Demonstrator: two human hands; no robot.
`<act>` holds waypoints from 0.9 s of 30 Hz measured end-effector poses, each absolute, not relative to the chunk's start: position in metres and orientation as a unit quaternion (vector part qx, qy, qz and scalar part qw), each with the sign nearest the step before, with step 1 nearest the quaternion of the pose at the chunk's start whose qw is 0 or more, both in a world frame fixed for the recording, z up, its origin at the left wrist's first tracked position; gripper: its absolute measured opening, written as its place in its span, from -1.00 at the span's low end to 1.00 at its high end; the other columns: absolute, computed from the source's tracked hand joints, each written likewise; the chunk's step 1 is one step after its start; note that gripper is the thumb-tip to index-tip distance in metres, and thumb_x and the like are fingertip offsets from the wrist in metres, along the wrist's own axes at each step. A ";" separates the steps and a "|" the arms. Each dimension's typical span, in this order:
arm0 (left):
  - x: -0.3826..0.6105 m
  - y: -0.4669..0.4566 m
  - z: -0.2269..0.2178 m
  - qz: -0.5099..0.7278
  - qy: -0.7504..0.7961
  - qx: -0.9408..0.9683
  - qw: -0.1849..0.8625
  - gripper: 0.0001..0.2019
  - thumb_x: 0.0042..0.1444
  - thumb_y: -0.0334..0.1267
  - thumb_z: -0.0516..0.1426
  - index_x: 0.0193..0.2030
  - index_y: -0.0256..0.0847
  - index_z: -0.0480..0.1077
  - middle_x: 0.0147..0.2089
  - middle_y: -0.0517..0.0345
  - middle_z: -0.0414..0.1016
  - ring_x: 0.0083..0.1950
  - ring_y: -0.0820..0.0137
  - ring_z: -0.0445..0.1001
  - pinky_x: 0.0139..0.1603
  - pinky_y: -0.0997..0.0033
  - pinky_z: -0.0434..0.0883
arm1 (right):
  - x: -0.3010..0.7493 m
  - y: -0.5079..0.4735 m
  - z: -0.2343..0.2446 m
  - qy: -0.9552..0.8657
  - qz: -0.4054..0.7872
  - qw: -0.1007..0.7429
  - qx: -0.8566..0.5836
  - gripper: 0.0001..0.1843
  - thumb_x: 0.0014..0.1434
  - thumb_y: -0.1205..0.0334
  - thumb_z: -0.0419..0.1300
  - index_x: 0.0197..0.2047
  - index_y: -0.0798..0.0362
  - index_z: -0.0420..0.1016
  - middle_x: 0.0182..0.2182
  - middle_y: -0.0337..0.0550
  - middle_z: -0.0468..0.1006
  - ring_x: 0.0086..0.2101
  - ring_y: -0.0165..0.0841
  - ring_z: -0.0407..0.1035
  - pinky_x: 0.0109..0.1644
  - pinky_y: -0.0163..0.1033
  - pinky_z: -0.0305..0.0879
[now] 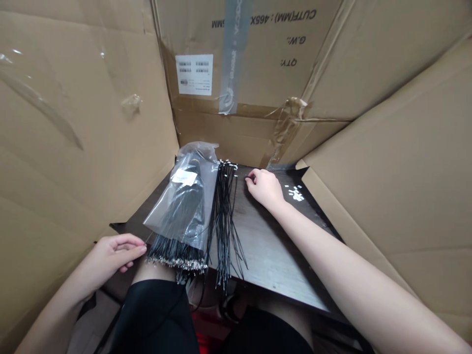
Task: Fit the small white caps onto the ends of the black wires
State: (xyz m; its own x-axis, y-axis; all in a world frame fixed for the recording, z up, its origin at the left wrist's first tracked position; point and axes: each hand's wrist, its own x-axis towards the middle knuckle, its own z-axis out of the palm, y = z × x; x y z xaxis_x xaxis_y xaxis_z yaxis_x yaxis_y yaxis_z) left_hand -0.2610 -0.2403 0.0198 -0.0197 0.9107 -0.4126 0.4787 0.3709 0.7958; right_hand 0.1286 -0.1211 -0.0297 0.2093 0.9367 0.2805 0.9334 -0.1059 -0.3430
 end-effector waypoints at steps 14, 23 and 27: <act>-0.246 -0.270 0.001 0.332 0.629 0.334 0.619 -0.59 -0.06 0.04 0.35 -0.48 -0.25 0.32 -0.56 0.29 0.30 -0.57 0.57 0.26 -0.57 0.62 0.33 | 0.129 -0.120 -0.032 -0.630 0.004 0.224 -0.743 -0.79 0.23 0.20 0.10 -0.17 0.03 0.53 -0.26 -0.05 0.55 -0.21 -0.19 0.43 -0.19 -0.19 0.25; -0.234 -0.278 -0.004 0.440 0.599 0.240 0.624 -0.85 0.01 -0.38 0.32 -0.36 -0.30 0.41 -0.37 0.06 0.53 -0.39 0.41 0.53 -0.33 0.44 0.57 | 0.130 -0.119 -0.034 -0.629 0.005 0.230 -0.743 -0.80 0.23 0.20 0.10 -0.18 0.02 0.52 -0.28 -0.07 0.55 -0.22 -0.21 0.43 -0.19 -0.20 0.24; -0.234 -0.281 -0.005 0.458 0.587 0.233 0.626 -0.87 -0.03 -0.39 0.33 -0.38 -0.32 0.45 -0.34 0.03 0.54 -0.33 0.39 0.54 -0.26 0.44 0.58 | 0.130 -0.119 -0.033 -0.627 0.007 0.229 -0.744 -0.80 0.23 0.20 0.10 -0.18 0.03 0.52 -0.27 -0.07 0.56 -0.21 -0.20 0.43 -0.19 -0.19 0.23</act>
State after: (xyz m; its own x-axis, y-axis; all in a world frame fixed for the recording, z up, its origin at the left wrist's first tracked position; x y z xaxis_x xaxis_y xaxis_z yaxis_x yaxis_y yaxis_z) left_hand -0.2343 -0.2809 -0.0046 -0.1090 0.8462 -0.5216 -0.3000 0.4722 0.8288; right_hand 0.1301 -0.1192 -0.0329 0.2135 0.9369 0.2769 0.9304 -0.1085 -0.3501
